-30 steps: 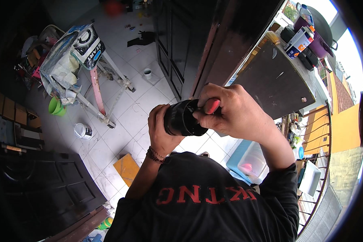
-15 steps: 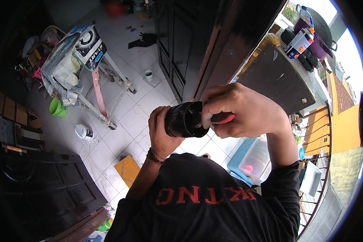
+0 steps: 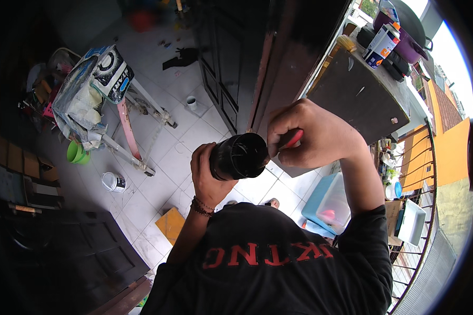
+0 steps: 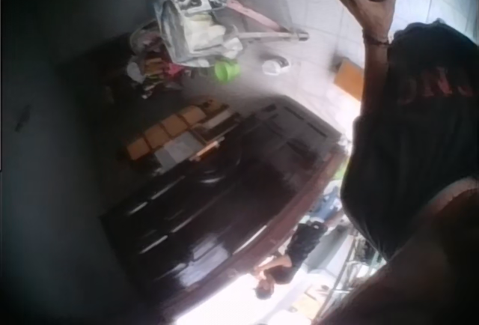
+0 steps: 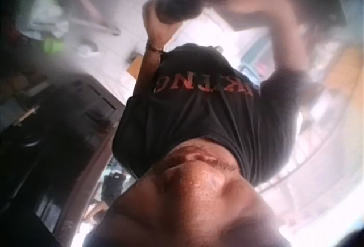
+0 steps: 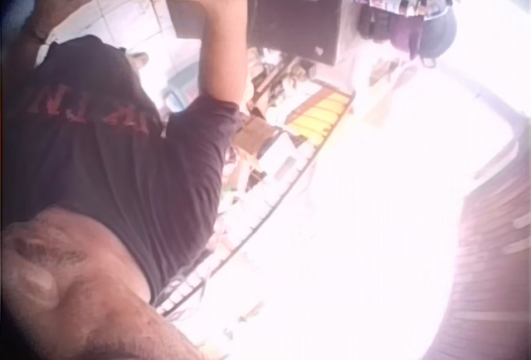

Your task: The person paints a door frame with black paint using a brush. They repeatedly dip the brush into a paint can and apply paint to the vertical and horizontal sections of the frame.

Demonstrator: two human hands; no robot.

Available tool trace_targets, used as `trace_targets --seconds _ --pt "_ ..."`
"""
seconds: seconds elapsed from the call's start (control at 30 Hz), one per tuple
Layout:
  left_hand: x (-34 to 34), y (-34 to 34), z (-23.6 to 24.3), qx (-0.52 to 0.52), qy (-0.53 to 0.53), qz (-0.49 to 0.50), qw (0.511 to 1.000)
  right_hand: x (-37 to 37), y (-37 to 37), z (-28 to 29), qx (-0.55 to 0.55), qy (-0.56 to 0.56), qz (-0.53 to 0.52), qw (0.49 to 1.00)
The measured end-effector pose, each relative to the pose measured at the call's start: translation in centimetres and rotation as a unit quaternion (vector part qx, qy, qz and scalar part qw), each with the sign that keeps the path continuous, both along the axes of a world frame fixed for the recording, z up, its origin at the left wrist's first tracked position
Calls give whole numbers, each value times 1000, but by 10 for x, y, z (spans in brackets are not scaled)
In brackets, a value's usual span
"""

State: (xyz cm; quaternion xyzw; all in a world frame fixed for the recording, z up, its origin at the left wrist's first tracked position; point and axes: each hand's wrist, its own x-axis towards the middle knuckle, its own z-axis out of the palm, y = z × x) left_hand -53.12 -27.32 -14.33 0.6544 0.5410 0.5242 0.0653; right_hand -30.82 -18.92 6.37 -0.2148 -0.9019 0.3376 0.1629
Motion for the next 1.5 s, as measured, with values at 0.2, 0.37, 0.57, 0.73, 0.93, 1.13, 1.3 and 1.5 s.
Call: trace_targets --seconds 0.2,0.37,0.57,0.73,0.93,1.13,1.3,1.5 --pt "19 15 -1 -2 -5 -47 999 54 -16 -31 -274 234 -241 901" --pt "34 23 -7 -26 -31 -64 997 44 -11 -70 -63 159 -260 950" --pt "76 41 -16 -101 -27 -97 990 99 -26 -59 -69 171 -347 920" --pt "106 58 -21 -144 -162 -151 964 149 -22 -85 -315 425 -325 784" --pt "151 80 -38 -182 -223 -265 920 184 -29 -149 -465 610 -185 614" --pt "210 86 -35 -230 -243 -337 880 207 -30 -183 -494 633 -154 575" --pt "232 93 -45 -233 -206 -371 875 232 -37 -187 -487 644 -171 565" --pt "240 108 -41 -277 -137 -416 855 239 -47 -194 -450 687 -183 540"
